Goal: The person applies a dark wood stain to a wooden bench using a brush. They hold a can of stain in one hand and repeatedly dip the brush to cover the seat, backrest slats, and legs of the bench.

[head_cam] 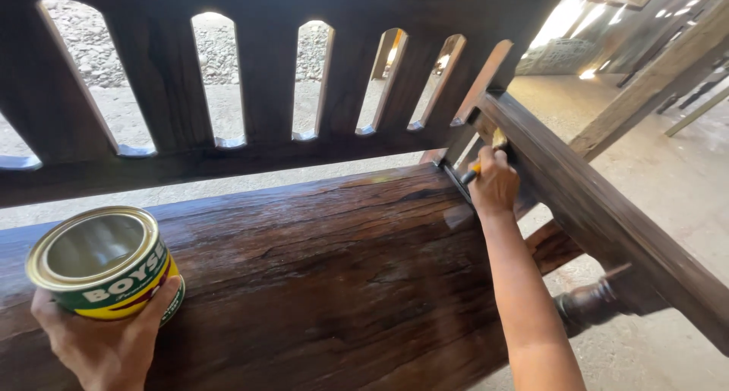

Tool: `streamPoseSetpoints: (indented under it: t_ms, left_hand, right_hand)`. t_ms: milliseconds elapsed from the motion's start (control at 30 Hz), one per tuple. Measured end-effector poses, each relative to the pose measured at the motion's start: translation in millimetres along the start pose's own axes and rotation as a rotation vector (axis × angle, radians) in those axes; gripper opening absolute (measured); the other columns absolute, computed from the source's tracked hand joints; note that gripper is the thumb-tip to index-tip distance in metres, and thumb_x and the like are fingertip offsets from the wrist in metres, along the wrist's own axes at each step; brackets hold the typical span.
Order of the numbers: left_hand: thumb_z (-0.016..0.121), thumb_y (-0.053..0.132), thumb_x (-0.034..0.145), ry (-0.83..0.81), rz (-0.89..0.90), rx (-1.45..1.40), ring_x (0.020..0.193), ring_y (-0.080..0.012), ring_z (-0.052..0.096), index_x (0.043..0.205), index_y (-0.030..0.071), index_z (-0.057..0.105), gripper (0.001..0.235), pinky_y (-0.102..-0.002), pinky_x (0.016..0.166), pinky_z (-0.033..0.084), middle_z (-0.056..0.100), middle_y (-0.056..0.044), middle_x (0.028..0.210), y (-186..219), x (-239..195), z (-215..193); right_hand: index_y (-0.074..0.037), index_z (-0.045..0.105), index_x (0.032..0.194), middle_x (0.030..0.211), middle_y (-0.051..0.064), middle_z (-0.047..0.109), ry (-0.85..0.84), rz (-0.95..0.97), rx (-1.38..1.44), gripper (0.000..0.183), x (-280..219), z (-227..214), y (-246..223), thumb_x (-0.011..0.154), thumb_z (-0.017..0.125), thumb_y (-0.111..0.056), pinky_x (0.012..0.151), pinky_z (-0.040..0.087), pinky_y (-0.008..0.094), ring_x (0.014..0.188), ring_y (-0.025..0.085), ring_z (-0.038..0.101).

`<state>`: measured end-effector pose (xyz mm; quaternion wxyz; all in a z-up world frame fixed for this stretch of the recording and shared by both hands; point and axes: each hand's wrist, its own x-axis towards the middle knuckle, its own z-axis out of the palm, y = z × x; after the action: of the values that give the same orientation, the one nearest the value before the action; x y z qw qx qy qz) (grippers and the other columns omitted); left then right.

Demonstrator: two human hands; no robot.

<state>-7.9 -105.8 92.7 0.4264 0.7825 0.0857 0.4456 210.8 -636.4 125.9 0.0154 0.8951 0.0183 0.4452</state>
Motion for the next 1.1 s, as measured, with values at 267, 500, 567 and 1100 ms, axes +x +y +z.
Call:
streamPoseSetpoints:
  t_ms: [267,500,567,1100]
  left_hand:
    - [0.104,0.033,0.069,-0.015,-0.146,0.107,0.140,-0.0325,0.052,0.153,-0.007,0.034,0.116,-0.046,0.122,0.046,0.046,-0.022,0.143,-50,-19,9]
    - [0.103,0.037,0.069,-0.012,-0.094,0.044,0.138,-0.0313,0.051,0.152,-0.005,0.033,0.117,-0.044,0.122,0.046,0.047,-0.020,0.144,-49,-30,6]
    - [0.104,0.037,0.069,-0.016,-0.108,0.071,0.138,-0.0318,0.051,0.152,-0.005,0.033,0.117,-0.044,0.121,0.046,0.047,-0.020,0.144,-53,-34,5]
    - [0.099,0.015,0.072,-0.039,0.072,0.009,0.139,-0.0326,0.051,0.152,-0.001,0.024,0.111,-0.044,0.121,0.048,0.044,-0.022,0.147,-13,-21,2]
  right_hand:
    - [-0.013,0.062,0.098,0.091,0.016,0.066,0.014,0.077,-0.036,0.007,-53,-74,17,0.097,0.065,-0.020,0.063,0.055,0.056,0.073,0.044,0.067]
    - [-0.016,0.064,0.096,0.087,0.009,0.070,-0.010,-0.023,-0.154,0.009,-61,-137,14,0.095,0.069,-0.024,0.060,0.056,0.049,0.072,0.037,0.069]
    - [-0.017,0.066,0.098,0.086,0.008,0.071,0.010,-0.137,-0.139,0.011,-47,-143,19,0.097,0.070,-0.027,0.059,0.056,0.045,0.071,0.033,0.069]
    - [-0.007,0.073,0.088,0.092,0.007,0.070,-0.234,-0.703,-0.562,0.007,-7,-39,31,0.084,0.068,-0.011,0.065,0.060,0.030,0.092,0.021,0.067]
